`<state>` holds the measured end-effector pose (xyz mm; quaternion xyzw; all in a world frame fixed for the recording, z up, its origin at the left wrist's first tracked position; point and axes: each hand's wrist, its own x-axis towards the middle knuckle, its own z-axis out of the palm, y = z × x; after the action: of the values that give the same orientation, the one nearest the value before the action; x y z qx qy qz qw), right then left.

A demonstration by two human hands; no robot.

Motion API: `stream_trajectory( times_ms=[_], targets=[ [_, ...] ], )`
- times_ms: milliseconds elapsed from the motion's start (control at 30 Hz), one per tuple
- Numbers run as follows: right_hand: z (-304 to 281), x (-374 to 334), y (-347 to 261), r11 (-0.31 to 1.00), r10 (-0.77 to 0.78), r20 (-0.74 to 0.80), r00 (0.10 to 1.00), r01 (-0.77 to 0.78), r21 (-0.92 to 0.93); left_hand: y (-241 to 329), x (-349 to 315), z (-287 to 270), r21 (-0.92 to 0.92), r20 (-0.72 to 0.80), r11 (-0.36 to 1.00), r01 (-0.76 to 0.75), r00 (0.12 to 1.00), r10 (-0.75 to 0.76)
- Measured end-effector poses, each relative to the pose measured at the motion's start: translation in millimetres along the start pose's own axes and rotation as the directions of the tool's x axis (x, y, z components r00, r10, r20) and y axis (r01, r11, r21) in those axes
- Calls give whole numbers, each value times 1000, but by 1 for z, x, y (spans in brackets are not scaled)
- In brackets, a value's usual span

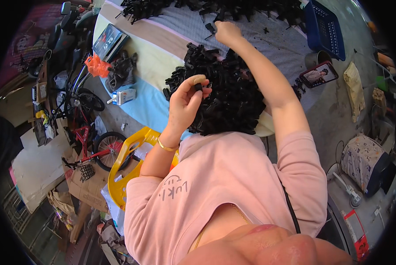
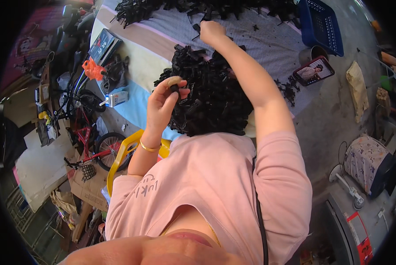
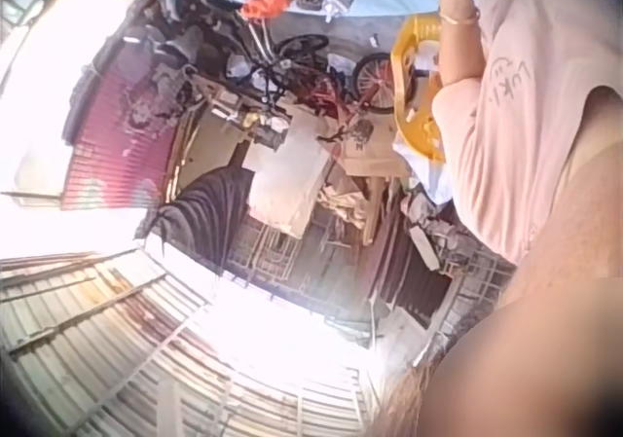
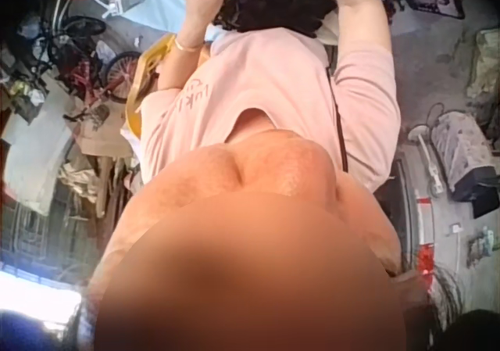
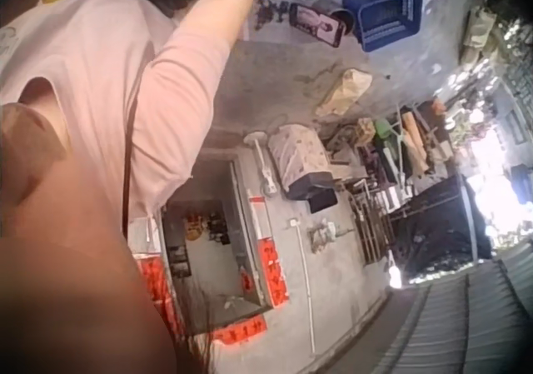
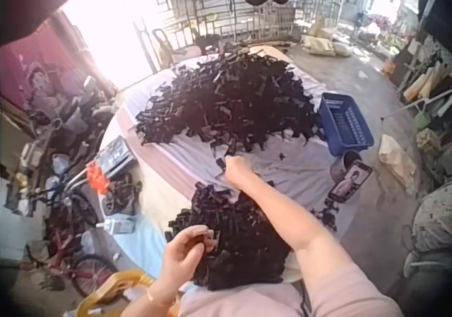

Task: Manually preparing and separating bunches of synthetic hair extensions at a workbench.

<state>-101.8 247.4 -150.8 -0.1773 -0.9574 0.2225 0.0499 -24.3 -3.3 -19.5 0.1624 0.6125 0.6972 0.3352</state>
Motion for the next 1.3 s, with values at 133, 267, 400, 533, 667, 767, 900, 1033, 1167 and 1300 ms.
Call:
stream_trajectory(
  times_ms=[133, 267, 400, 533, 667, 767, 900, 1033, 1167, 1300],
  targets=[
    [25, 4, 8, 983, -42, 25, 999, 46, -179, -4, -5, -4, 188, -36, 982, -19, 999, 26],
    [27, -1, 15, 958, -168, 30, 985, 171, -231, 2, -5, 2, 554, -2, 826, -104, 992, 126],
    [-5, -20, 1, 985, -171, -74, 982, 171, -9, 11, -1, 3, 728, 307, 554, -404, 914, 264],
    [-55, -71, -36, 810, -209, -285, 936, 329, 485, 13, 9, -11, 679, 265, 605, -416, 907, 326],
    [-99, -135, -75, 741, -284, -252, 925, 378, 555, 14, 25, -20, -74, 118, 997, -8, 993, 17],
    [-104, -163, -85, 701, -290, -254, 923, 385, 600, 17, 32, -8, -412, 383, 898, 156, 924, 15],
    [-101, -177, -91, 694, -275, -403, 873, 471, 545, 5, 29, 2, -638, 379, 721, 271, 925, -13],
    [-114, -194, -88, 550, -3, -69, 998, 59, 833, 5, 27, 5, -420, 70, 904, 78, 996, -54],
    [-126, -185, -84, 407, -31, 35, 999, -20, 913, 14, 17, 15, -61, -24, 997, -37, 999, 36],
    [-123, -183, -89, 481, -55, 75, 996, -39, 876, 6, 12, 15, 111, -36, 986, -124, 991, 129]
  ],
)
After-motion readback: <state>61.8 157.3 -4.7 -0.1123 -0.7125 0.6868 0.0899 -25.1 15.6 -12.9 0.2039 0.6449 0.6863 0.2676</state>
